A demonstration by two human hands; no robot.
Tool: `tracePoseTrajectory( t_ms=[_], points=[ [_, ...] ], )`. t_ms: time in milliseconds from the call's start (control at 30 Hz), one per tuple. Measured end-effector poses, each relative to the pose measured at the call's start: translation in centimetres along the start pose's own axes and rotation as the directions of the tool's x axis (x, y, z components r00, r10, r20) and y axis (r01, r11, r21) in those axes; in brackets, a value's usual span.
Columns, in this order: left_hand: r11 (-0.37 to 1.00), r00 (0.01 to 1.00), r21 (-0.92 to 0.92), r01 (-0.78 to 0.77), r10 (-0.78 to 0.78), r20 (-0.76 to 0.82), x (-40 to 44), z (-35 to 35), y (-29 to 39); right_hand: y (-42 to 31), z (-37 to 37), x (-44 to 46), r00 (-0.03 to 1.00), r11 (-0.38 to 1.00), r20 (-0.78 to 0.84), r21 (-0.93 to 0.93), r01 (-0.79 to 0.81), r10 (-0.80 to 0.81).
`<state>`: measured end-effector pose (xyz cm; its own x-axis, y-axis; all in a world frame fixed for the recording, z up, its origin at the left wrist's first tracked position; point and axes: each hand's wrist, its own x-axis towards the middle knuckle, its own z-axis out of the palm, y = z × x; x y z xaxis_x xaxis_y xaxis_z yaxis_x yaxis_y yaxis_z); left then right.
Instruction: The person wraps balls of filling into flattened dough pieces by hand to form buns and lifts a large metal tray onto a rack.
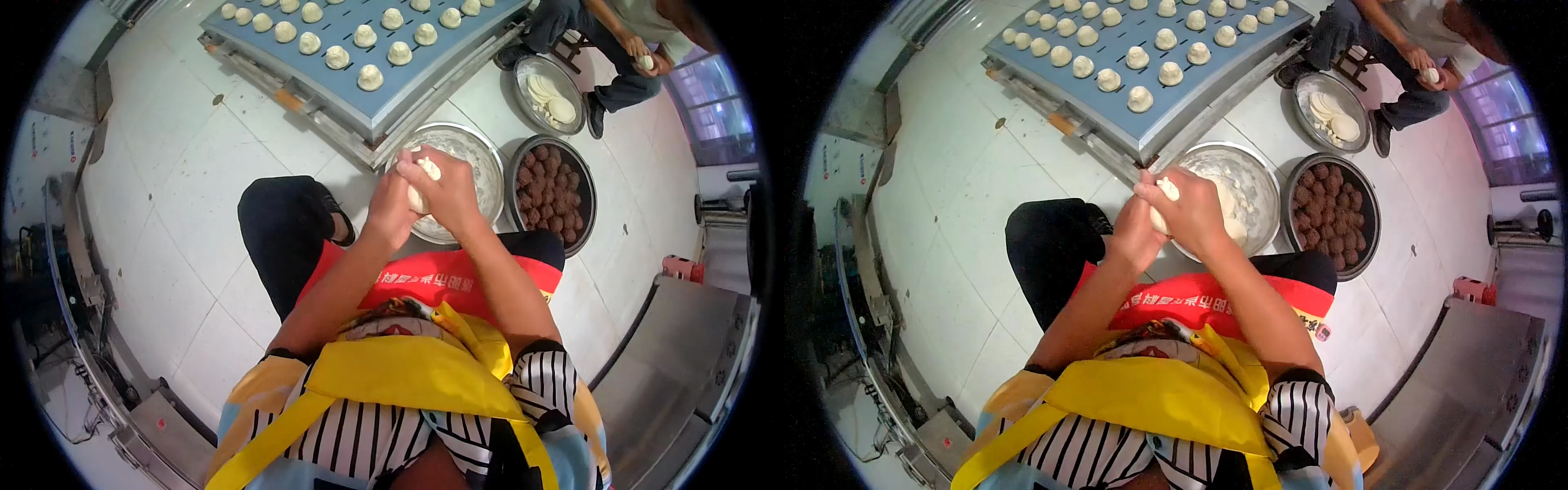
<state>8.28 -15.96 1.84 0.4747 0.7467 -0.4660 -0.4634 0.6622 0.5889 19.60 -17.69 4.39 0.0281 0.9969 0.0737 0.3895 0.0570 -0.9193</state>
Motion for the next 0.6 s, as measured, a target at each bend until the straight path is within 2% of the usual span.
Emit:
tracePoseTrajectory(
  t_ms=[33,67,100,167,200,300,333,433,467,567,600],
  points=[
    [1.0,1.0,-0.01,-0.03,0.03,-0.005,0.0,0.0,-0.2,-0.1,0.1,0.0,0.999,0.996,-0.038,-0.084,0.024,-0.027],
    [0.998,0.999,-0.021,-0.053,0.053,-0.013,-0.1,-0.2,-0.5,-0.4,-0.2,-0.2,0.996,0.997,0.078,0.06,-0.054,0.049],
    [0.999,0.998,0.04,0.027,-0.03,0.059,-0.3,-0.7,0.1,-1.1,-1.0,-0.3,0.974,0.97,0.201,0.193,-0.146,0.107],
    [0.97,0.96,0.179,0.166,-0.201,0.194,-0.5,-1.5,2.1,-0.9,-1.2,-0.2,0.958,0.942,0.261,0.273,-0.195,0.123],
    [0.975,0.973,0.204,0.086,-0.126,0.195,-0.5,-1.2,1.7,0.1,-0.7,0.0,0.975,0.962,0.198,0.23,-0.144,0.098],
    [0.993,0.998,-0.114,-0.037,0.043,0.047,0.5,-0.2,-0.4,0.5,-0.2,0.2,0.998,1.0,0.066,0.02,-0.016,0.014],
    [0.996,0.998,-0.062,-0.061,0.062,0.013,0.2,0.0,-0.3,0.4,-0.1,0.2,0.999,0.998,0.03,-0.065,0.018,-0.016],
    [0.946,0.958,0.296,0.135,-0.201,0.206,-1.2,-1.0,2.8,-1.0,-1.6,-0.1,0.945,0.95,0.322,0.271,-0.155,0.062],
    [0.942,0.96,0.317,0.111,-0.183,0.21,-0.3,-2.0,2.1,0.0,-1.3,-0.1,0.944,0.955,0.327,0.267,-0.129,0.036],
    [0.999,0.997,-0.021,0.032,-0.03,0.075,0.6,-1.1,-0.5,-0.1,-0.8,0.2,0.982,0.99,0.138,-0.073,-0.119,0.128],
    [1.0,0.997,0.02,0.013,-0.014,0.076,0.6,-1.0,-0.2,0.2,-0.4,0.3,0.992,0.998,0.115,0.031,-0.058,0.054]
  ],
)
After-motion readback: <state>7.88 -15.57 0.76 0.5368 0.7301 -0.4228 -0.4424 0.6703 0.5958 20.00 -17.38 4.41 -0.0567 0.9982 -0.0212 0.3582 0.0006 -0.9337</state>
